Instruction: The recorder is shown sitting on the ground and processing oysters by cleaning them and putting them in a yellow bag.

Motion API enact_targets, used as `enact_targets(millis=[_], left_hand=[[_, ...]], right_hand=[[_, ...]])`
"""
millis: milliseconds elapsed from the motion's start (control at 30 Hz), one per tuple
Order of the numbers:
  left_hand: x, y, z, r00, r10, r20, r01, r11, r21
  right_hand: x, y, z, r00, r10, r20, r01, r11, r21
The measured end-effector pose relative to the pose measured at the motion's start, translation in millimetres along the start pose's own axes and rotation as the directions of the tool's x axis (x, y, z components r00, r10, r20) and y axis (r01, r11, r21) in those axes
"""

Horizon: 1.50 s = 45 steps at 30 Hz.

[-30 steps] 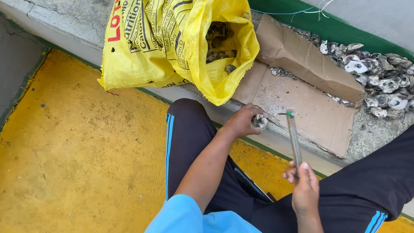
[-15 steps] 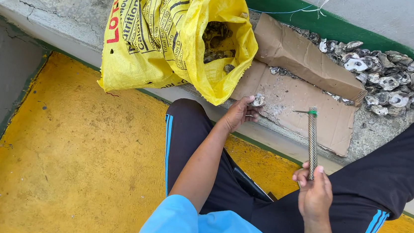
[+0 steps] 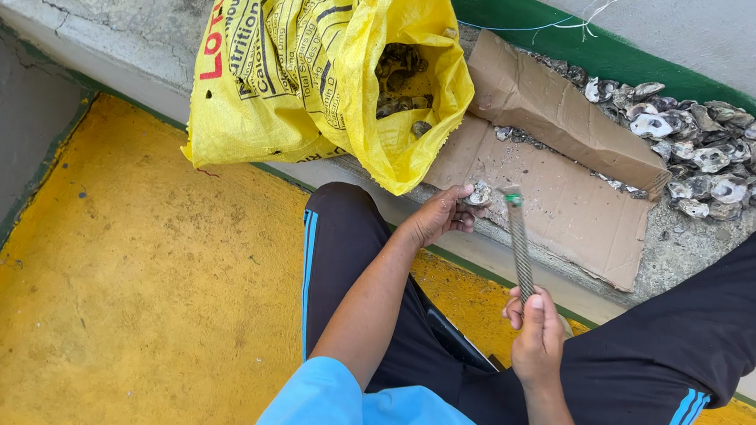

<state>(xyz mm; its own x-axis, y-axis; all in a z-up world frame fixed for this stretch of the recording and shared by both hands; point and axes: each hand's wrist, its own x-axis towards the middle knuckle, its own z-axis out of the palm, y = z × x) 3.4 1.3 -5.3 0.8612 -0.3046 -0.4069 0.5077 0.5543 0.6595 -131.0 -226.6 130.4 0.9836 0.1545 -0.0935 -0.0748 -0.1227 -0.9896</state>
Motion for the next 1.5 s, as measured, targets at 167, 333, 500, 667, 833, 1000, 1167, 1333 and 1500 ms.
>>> enact_targets(millis=[167, 333, 500, 667, 833, 1000, 1167, 1333, 1500], left_hand=[[1.4, -4.7, 3.6, 0.999, -0.033, -0.010, 0.033, 0.999, 0.032], [8.0, -13.5, -9.2, 0.996, -0.066, -0.058, 0.069, 0.996, 0.053], [21.4, -33.5, -19.1, 0.996, -0.011, -0.083, 0.051, 0.864, 0.500], [-14.5, 16.4, 51.3, 0.966, -0.223, 0.127, -0.073, 0.236, 0.969], [32.5, -5.4, 125.1, 0.972, -0.022, 0.233, -0.220, 0.248, 0.943], [4.4, 45.4, 198.6, 0.914, 0.377, 0.147, -0.381, 0.678, 0.629], [-5.6, 44.6, 131.3, 0.927, 0.366, 0.085, -0.286, 0.541, 0.791], [-41.8, 115.1, 69.6, 0.823, 0.567, -0.004, -0.138, 0.207, 0.969], [-33.1, 174.8, 5.4, 0.760, 0.625, -0.174, 0.395, -0.233, 0.888]], right_hand=[[-2.2, 2.2, -2.0, 0.999, -0.054, -0.009, 0.052, 0.994, -0.095], [0.6, 3.9, -6.7, 0.991, 0.129, 0.038, -0.131, 0.991, 0.042], [-9.2, -9.1, -38.7, 0.999, 0.013, -0.050, 0.002, 0.962, 0.275], [-16.5, 1.4, -108.8, 0.977, -0.020, -0.213, 0.104, 0.914, 0.392], [-20.0, -3.0, -140.3, 0.947, -0.030, -0.320, 0.129, 0.947, 0.294], [-26.1, -13.5, -143.1, 0.919, -0.039, -0.393, 0.188, 0.918, 0.349], [-27.7, 0.3, -159.2, 0.929, -0.018, -0.371, 0.154, 0.928, 0.340], [-27.9, 30.9, -209.6, 0.944, -0.037, -0.327, 0.182, 0.887, 0.424], [-19.5, 114.8, -323.9, 0.943, -0.052, -0.329, 0.234, 0.806, 0.543]])
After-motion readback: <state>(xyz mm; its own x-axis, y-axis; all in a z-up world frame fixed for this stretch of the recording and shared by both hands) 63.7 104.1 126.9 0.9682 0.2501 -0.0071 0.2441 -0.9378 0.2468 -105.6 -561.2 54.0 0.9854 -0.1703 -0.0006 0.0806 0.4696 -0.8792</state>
